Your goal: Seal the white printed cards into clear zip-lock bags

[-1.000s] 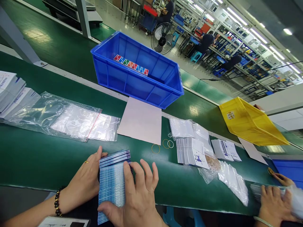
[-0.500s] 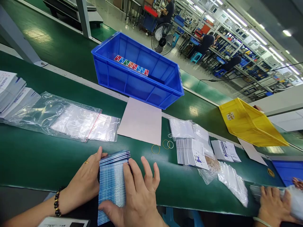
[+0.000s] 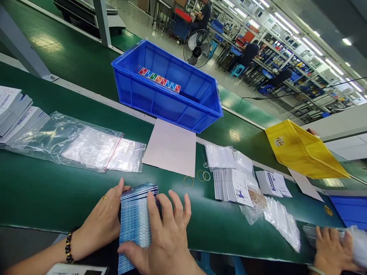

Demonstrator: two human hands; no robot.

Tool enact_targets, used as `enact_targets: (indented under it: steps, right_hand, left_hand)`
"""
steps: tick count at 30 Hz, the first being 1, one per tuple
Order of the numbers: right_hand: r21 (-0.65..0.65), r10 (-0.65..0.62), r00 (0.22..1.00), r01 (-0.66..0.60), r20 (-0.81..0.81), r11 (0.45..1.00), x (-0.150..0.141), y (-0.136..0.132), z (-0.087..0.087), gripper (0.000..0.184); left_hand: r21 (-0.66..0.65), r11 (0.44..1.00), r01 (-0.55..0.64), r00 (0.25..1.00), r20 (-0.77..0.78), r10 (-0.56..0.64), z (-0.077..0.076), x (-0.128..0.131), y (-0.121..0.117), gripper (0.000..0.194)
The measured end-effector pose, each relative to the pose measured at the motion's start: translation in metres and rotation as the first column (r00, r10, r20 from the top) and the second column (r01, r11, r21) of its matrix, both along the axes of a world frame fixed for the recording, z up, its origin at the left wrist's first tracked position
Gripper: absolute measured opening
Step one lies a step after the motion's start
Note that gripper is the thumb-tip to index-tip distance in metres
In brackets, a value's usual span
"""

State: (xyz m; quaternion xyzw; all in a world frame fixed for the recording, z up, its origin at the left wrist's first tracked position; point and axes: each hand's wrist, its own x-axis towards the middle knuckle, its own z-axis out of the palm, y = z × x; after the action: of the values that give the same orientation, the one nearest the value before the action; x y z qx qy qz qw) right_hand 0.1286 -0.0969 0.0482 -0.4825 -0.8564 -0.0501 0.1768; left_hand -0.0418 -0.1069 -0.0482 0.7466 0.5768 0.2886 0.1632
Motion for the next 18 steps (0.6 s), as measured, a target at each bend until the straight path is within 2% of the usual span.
enact_targets:
  steps: [8,11,13,16,18]
  right_hand:
    - [-0.007,0.052,0.997,-0.051,0.054,0.999,0.0,0.003,0.001,0.079]
    - [-0.115,0.103,0.993,-0.095,0.061,0.989,0.004,0.005,0.004,0.086]
    - [-0.218,0.103,0.994,-0.105,-0.02,0.97,0.01,0.002,0.006,0.092]
    - [-0.339,0.008,0.975,-0.086,-0.224,0.937,0.021,-0.008,0.005,0.099]
    - [-0.403,-0.018,0.955,-0.108,-0.297,0.909,0.027,-0.014,0.0,0.106]
  left_hand:
    - [-0.008,1.0,-0.001,1.0,0.005,0.001,-0.001,0.0,0.0,0.09]
    - [-0.007,1.0,0.0,1.0,-0.008,0.0,-0.001,-0.001,0.0,0.09]
    - [-0.012,1.0,0.002,1.0,-0.013,-0.002,-0.001,-0.001,0.0,0.092]
    - [-0.012,1.0,0.009,1.0,-0.02,-0.009,-0.001,-0.001,0.0,0.094]
    - [-0.001,1.0,0.006,1.0,-0.021,-0.006,0.0,-0.001,0.0,0.094]
